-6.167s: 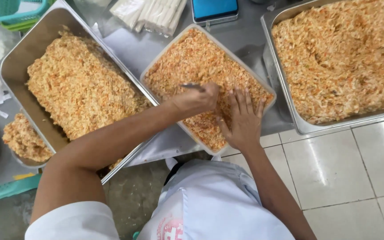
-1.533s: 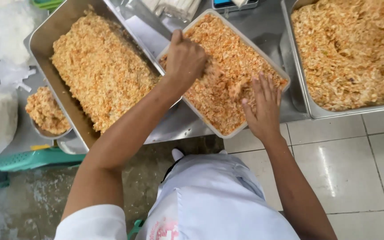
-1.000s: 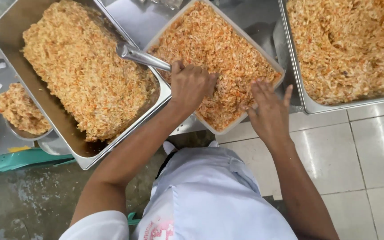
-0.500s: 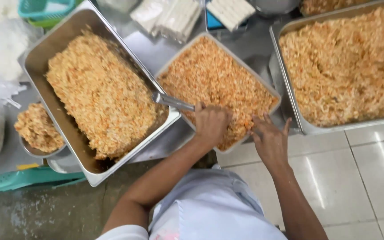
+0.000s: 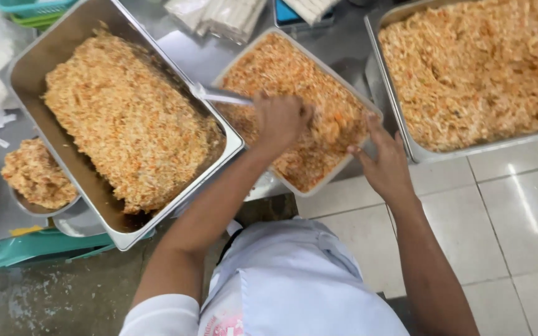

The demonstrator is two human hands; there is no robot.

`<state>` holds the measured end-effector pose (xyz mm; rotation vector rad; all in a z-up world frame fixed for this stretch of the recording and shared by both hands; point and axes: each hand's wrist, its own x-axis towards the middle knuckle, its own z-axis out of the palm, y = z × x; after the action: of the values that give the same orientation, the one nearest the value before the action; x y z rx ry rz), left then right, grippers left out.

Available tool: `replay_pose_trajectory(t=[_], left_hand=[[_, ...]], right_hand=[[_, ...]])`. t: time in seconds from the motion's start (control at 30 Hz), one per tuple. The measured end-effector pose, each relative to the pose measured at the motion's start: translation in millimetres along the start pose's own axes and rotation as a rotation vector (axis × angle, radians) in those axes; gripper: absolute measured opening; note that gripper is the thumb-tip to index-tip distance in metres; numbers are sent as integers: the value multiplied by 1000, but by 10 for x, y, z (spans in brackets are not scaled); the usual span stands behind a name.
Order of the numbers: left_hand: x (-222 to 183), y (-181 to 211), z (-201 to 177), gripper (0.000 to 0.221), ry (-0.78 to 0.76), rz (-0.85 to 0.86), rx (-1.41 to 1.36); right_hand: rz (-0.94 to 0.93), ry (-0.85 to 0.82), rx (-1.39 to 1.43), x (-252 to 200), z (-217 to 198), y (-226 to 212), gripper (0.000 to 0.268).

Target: Transferring and portioning a food mixture from large industrial trays into smaller containers and bowls using a ladle and hands.

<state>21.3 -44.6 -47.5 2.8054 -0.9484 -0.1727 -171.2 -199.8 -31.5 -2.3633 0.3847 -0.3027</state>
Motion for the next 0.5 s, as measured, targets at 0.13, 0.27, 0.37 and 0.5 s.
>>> replay_pose_trajectory(t=[0.13,0.27,0.37,0.5], left_hand=[[214,-213,-271,43,234,11,159],[556,-521,118,35,253,23,328],[425,-470,-2,33,256,54,365],[384,-572,-60,42,252,123,218]], right_hand=[[-84,103,-6,-139,166,258,78],[-10,75,-58,-235,273,200,86],[71,5,-35,-234,315,198,82],[81,-19,-77,-207,289,211,79]])
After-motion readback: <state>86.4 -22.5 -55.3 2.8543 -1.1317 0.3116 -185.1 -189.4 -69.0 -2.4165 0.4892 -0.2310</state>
